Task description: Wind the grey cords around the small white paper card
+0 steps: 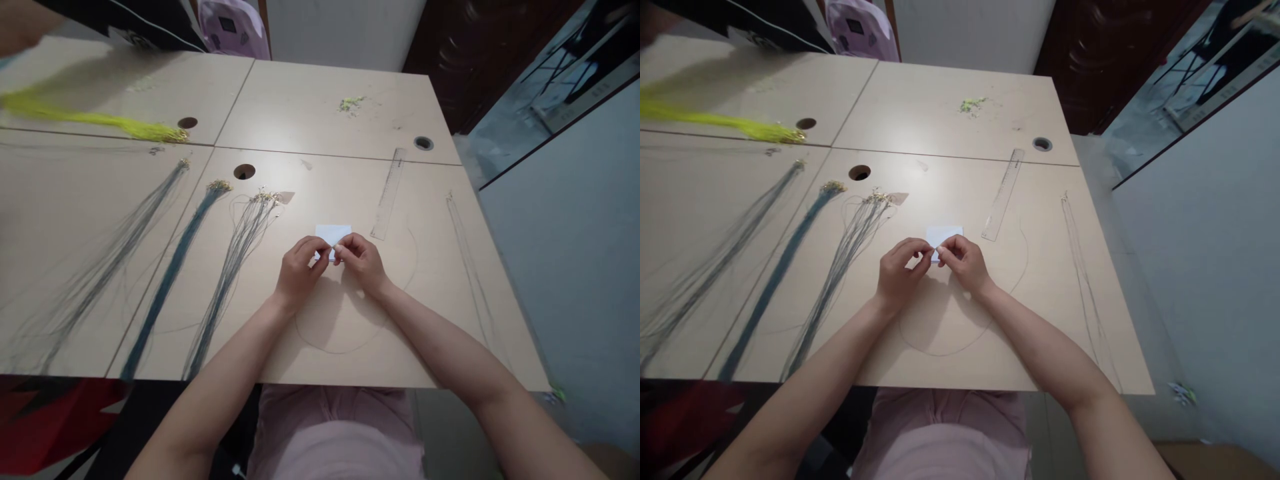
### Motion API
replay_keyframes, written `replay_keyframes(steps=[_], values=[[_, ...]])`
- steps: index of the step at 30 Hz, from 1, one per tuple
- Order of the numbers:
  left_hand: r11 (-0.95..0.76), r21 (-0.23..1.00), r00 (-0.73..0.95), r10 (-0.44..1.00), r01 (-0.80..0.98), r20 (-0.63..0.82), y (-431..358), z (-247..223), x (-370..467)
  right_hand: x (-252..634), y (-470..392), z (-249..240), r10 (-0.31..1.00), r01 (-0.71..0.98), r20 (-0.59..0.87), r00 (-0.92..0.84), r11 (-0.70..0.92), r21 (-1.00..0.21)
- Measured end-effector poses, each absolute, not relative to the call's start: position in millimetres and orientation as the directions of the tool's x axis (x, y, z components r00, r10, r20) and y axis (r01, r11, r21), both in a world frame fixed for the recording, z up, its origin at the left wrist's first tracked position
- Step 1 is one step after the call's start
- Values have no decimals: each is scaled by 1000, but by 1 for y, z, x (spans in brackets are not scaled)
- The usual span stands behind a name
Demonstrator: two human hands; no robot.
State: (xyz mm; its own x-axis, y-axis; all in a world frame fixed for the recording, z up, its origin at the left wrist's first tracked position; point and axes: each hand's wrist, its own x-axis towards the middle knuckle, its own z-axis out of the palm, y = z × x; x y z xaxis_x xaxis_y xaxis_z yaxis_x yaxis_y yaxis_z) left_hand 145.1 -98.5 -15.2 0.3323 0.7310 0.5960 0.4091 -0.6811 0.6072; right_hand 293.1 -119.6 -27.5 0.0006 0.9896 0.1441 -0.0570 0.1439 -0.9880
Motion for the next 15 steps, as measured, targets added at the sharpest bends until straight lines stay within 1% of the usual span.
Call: replay_keyframes(steps=[7,15], values=[[-678,608,349,734,413,582,-98,-15,145,294,-120,-25,993,-64,120,-8,119,-991],[-677,612,359,736,409,574,-98,-15,144,293,-120,-23,994,-17,107,3,107,-994]])
